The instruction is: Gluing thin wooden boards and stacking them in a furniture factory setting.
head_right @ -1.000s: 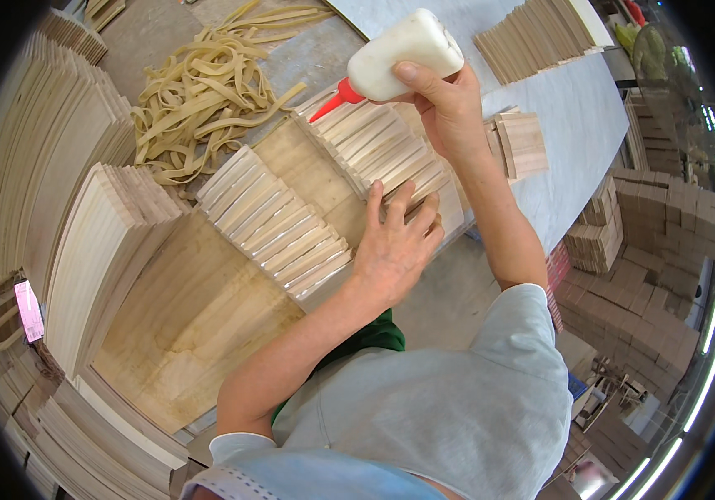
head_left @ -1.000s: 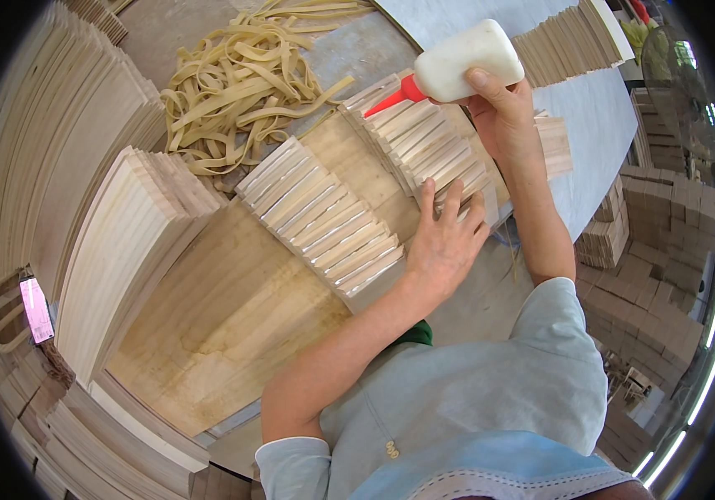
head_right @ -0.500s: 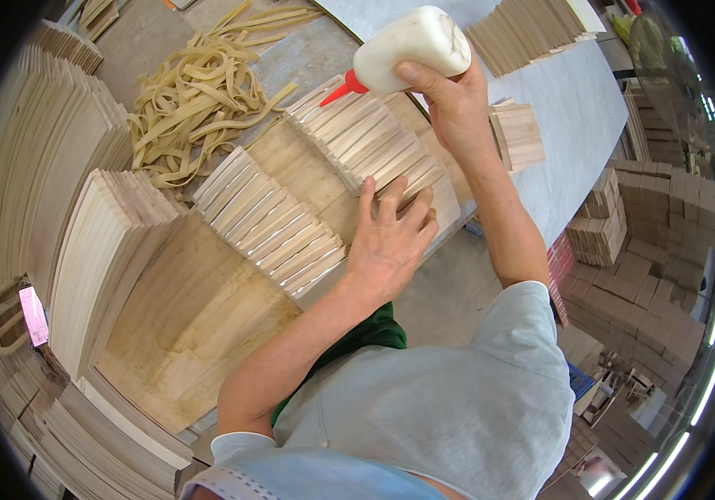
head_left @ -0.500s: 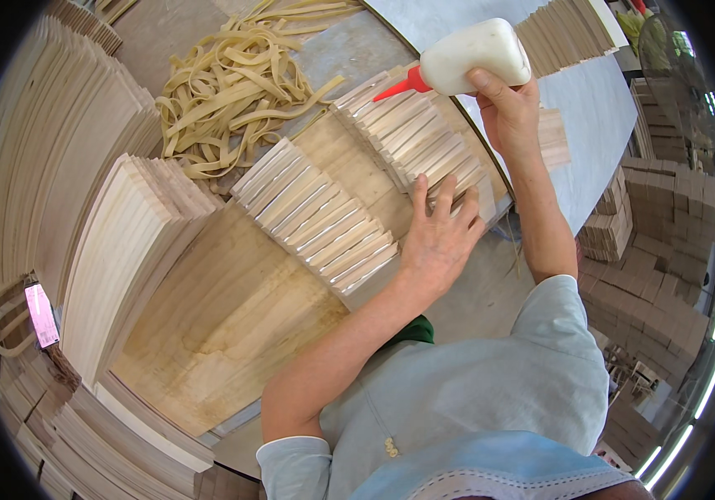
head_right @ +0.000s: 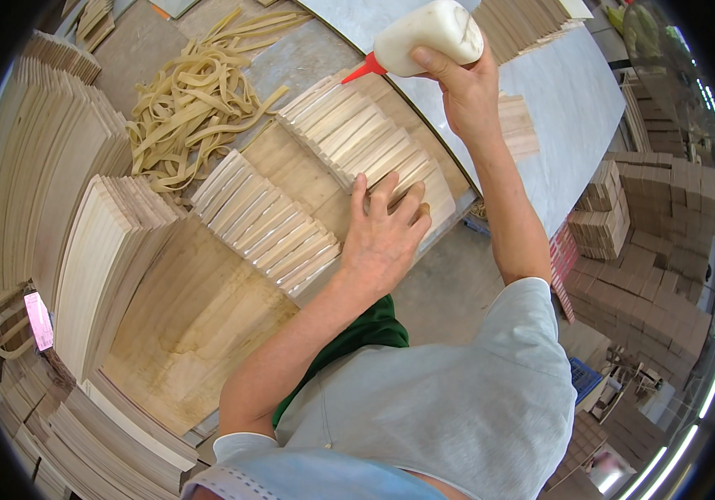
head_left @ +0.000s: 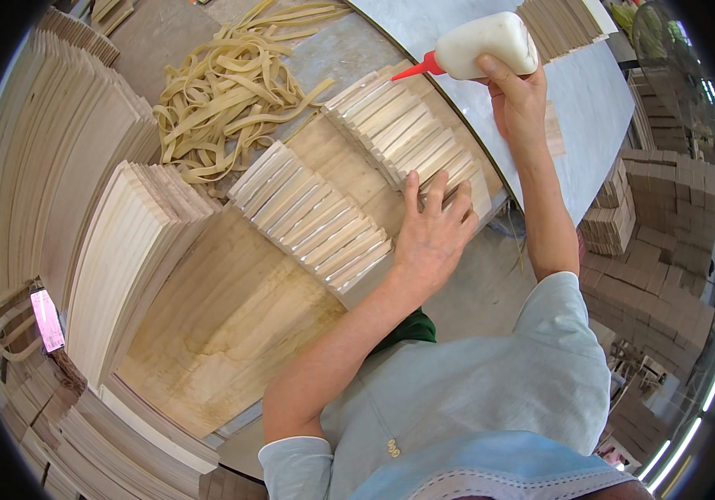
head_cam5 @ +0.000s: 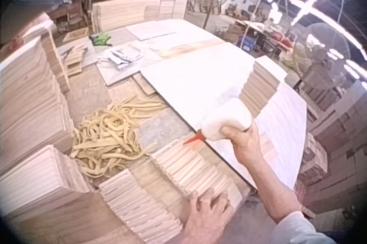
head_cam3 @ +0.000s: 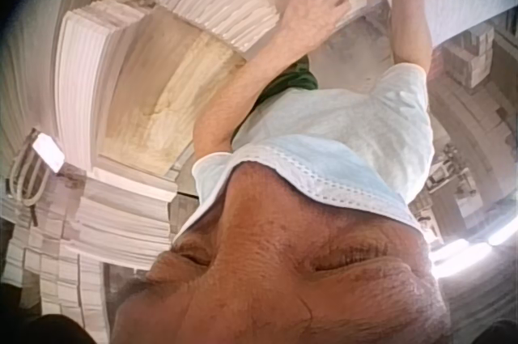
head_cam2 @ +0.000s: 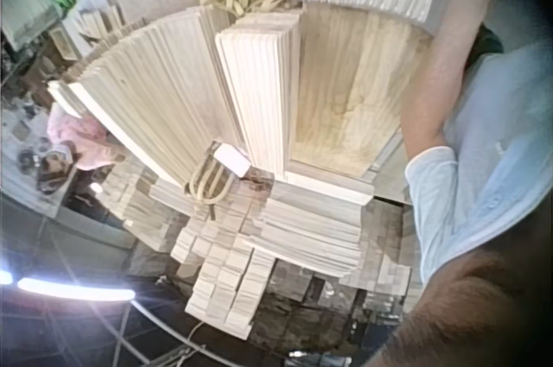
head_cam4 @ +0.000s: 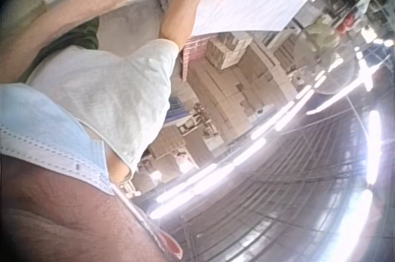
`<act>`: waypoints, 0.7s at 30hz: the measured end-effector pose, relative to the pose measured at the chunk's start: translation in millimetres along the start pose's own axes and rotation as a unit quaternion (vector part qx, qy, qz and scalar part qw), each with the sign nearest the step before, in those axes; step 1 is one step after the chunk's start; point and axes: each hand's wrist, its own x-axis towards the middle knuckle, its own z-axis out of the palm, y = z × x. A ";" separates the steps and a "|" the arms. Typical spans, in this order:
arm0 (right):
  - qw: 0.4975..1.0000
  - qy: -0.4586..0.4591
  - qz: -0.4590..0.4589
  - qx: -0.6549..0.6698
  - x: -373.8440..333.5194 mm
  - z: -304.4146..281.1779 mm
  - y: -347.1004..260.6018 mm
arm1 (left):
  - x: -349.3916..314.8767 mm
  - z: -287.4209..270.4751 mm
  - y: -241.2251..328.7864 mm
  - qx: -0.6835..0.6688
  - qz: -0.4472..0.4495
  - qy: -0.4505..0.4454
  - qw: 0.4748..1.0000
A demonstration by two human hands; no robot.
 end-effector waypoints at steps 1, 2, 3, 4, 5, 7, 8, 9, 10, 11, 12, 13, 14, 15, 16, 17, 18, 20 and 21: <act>1.000 0.001 -0.001 -0.001 0.1 -1.4 -2.1 | 0.1 0.4 0.3 0.000 0.001 0.000 1.000; 1.000 0.006 -0.001 -0.011 0.1 -3.8 -4.7 | 0.3 0.9 0.5 -0.002 0.002 0.006 1.000; 1.000 0.012 -0.001 -0.020 0.0 -6.3 -7.5 | 0.7 1.1 0.7 -0.003 0.003 0.012 1.000; 1.000 0.011 -0.001 -0.019 -0.5 -7.6 -10.1 | 0.3 0.7 0.4 -0.002 0.002 0.012 1.000; 0.999 0.003 0.017 0.031 -1.3 -8.9 -13.2 | -0.2 0.0 -0.3 0.000 0.003 0.013 1.000; 0.996 -0.004 0.035 0.081 -6.2 -9.1 -15.9 | -0.4 0.0 -0.6 0.002 0.004 0.015 1.000; 0.993 -0.018 0.040 0.107 -10.7 -7.4 -15.4 | -0.3 0.7 -0.4 0.001 0.004 0.020 1.000; 0.989 -0.031 0.045 0.134 -15.1 -5.0 -14.6 | -0.3 0.9 0.0 0.000 0.004 0.025 1.000; 0.989 -0.029 0.045 0.135 -19.7 -0.7 -12.7 | -0.4 0.9 -0.3 0.000 0.004 0.024 1.000; 0.986 -0.035 0.057 0.150 -24.1 5.2 -10.3 | -0.4 0.2 -0.5 0.000 0.005 0.025 1.000; 0.983 -0.040 0.068 0.166 -27.4 10.2 -7.7 | -0.4 -0.6 -0.5 0.000 0.006 0.025 1.000; 0.983 -0.039 0.068 0.167 -29.5 13.8 -4.9 | -0.2 -1.6 -0.3 0.000 0.007 0.024 1.000; 0.984 -0.032 0.081 0.156 -31.4 16.9 -2.2 | 0.1 -2.6 0.0 0.000 0.007 0.020 1.000; 0.985 -0.025 0.094 0.145 -33.3 18.0 0.0 | 0.2 -3.0 0.2 -0.001 0.008 0.016 1.000; 0.983 -0.020 0.105 0.149 -34.5 18.3 2.0 | 0.0 -2.8 0.3 0.001 0.007 0.015 1.000; 0.983 -0.020 0.105 0.151 -34.9 19.1 2.4 | -0.3 -2.3 0.3 0.001 0.006 0.013 1.000; 0.984 -0.020 0.107 0.142 -35.2 21.0 2.3 | -0.4 -2.0 0.3 0.000 0.006 0.010 1.000; 0.985 -0.018 0.110 0.132 -36.4 22.5 2.4 | 0.2 -3.5 0.7 0.002 0.005 0.002 1.000; 0.985 -0.019 0.113 0.132 -36.9 22.8 2.6 | 0.4 -4.0 0.7 0.003 0.004 -0.006 1.000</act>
